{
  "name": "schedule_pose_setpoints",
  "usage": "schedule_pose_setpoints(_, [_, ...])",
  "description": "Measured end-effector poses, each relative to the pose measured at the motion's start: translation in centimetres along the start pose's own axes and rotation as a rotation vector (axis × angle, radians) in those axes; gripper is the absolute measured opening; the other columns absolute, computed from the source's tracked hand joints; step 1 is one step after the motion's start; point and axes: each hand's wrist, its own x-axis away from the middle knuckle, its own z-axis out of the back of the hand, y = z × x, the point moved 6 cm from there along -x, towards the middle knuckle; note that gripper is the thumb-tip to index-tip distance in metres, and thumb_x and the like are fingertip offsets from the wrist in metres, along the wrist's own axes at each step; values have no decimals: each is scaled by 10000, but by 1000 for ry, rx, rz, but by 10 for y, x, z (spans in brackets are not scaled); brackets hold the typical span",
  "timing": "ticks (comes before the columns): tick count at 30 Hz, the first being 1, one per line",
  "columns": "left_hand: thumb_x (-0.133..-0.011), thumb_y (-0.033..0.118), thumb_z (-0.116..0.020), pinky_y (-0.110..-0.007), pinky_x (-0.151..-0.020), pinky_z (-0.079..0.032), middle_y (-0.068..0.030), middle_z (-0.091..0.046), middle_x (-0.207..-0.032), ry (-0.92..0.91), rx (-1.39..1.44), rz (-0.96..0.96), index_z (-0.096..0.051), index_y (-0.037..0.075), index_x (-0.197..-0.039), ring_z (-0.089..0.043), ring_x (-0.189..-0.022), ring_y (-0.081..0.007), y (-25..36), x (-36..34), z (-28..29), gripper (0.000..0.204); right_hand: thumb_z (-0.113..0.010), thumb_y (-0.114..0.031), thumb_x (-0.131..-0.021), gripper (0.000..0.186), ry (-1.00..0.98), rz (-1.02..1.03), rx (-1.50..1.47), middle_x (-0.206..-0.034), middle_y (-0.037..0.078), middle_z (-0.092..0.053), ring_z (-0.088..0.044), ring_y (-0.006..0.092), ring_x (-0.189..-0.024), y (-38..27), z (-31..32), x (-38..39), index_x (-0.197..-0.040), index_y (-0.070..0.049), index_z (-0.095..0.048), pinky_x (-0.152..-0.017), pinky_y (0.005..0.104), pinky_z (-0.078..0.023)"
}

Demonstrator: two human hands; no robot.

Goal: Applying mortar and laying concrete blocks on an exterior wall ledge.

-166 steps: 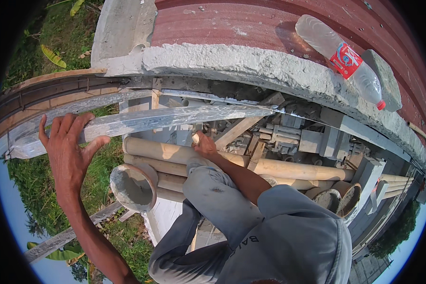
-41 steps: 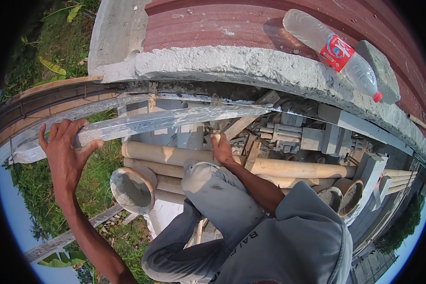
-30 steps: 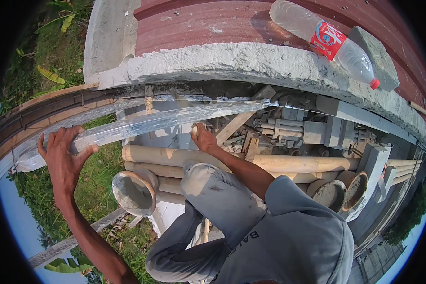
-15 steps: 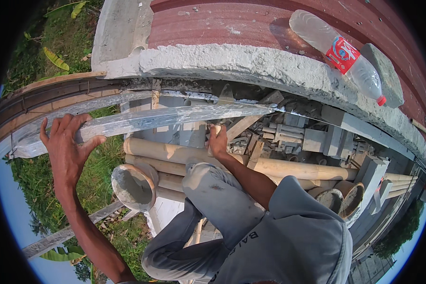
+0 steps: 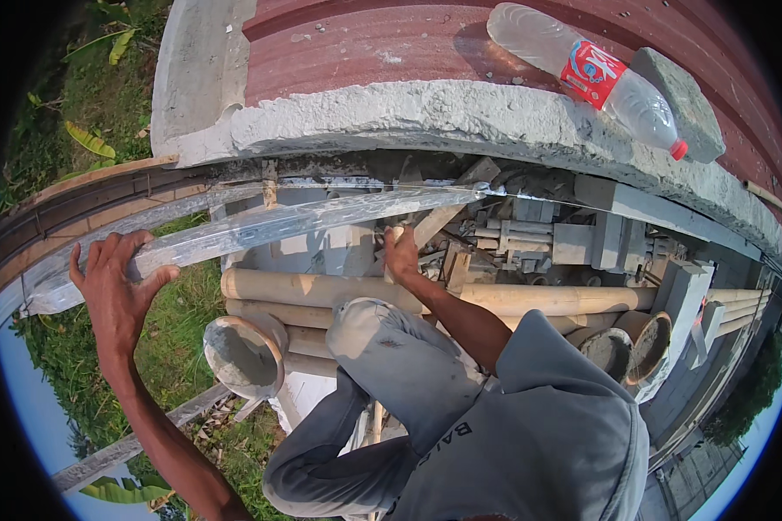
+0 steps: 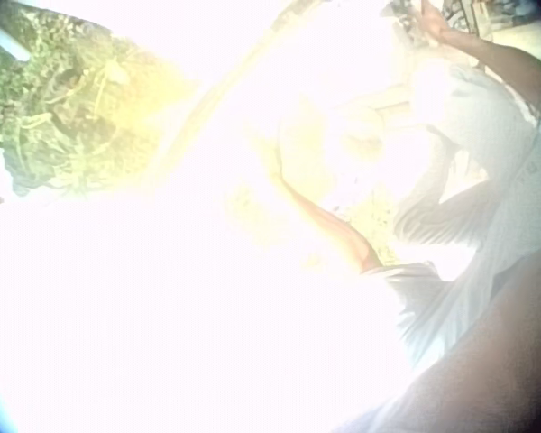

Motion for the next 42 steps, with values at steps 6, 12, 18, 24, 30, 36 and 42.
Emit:
schedule_pose_setpoints(6, [-685, 625, -740, -532, -1155, -157, -88, -588, -978, 17, -24, -18, -648, 129, -1119, -559, -1073, -305, -13, 4, -6, 665, -618, -334, -904, 478, -490, 74, 205, -806, 226, -650, -692, 281, -669, -15, -2, 7, -1127, 60, -463, -624, 414, -538])
schedule_pose_setpoints(12, [-701, 672, -713, -542, -1155, -154, -86, -592, -1011, 10, -16, -33, -649, 122, -1125, -555, -1081, -309, -12, -7, -14, 697, -690, -292, -855, 524, -490, -78, -30, -822, 92, -585, -582, 155, -565, -13, 141, 63, -1210, 42, -497, -465, 321, -504])
schedule_pose_setpoints(18, [-712, 695, -687, -557, -1157, -151, -84, -578, -985, -85, -29, 24, -647, 118, -1114, -539, -1091, -303, -4, -6, -7, 704, -649, -403, -908, 467, -21, -72, 289, -717, 65, -549, -568, 148, -517, 53, 319, 90, -1121, 0, -546, -462, 311, -503])
schedule_pose_setpoints(24, [-712, 708, -687, -569, -1157, -143, -89, -563, -956, -137, -21, 49, -649, 113, -1116, -543, -1048, -314, -8, -12, -12, 721, -594, -400, -939, 428, 559, 84, 47, -746, 135, -596, -620, 228, -548, 117, 359, -28, -1038, 3, -491, -498, 374, -511])
schedule_pose_setpoints(30, [-717, 680, -704, -567, -1159, -137, -92, -570, -954, -131, -8, 57, -650, 106, -1118, -547, -1038, -319, -9, -3, -6, 702, -597, -387, -928, 445, 563, 217, 318, -859, 294, -644, -636, 490, -809, 74, 293, -41, -1065, 18, -473, -707, 533, -496])
schedule_pose_setpoints(36, [-738, 695, -686, -542, -1140, -146, -99, -591, -957, -38, -3, -29, -647, 103, -1146, -561, -969, -304, -10, -8, -9, 720, -594, -391, -920, 448, 554, 175, 287, -865, 327, -638, -620, 523, -863, 93, 317, -11, -1058, 14, -465, -732, 561, -472])
schedule_pose_setpoints(42, [-751, 667, -700, -541, -1142, -151, -81, -618, -1022, -15, 0, -59, -647, 115, -1136, -567, -979, -302, -18, -12, -20, 675, -599, -340, -921, 411, 636, 221, 281, -890, 320, -651, -630, 515, -870, 57, 299, -54, -1087, 5, -450, -745, 566, -493])
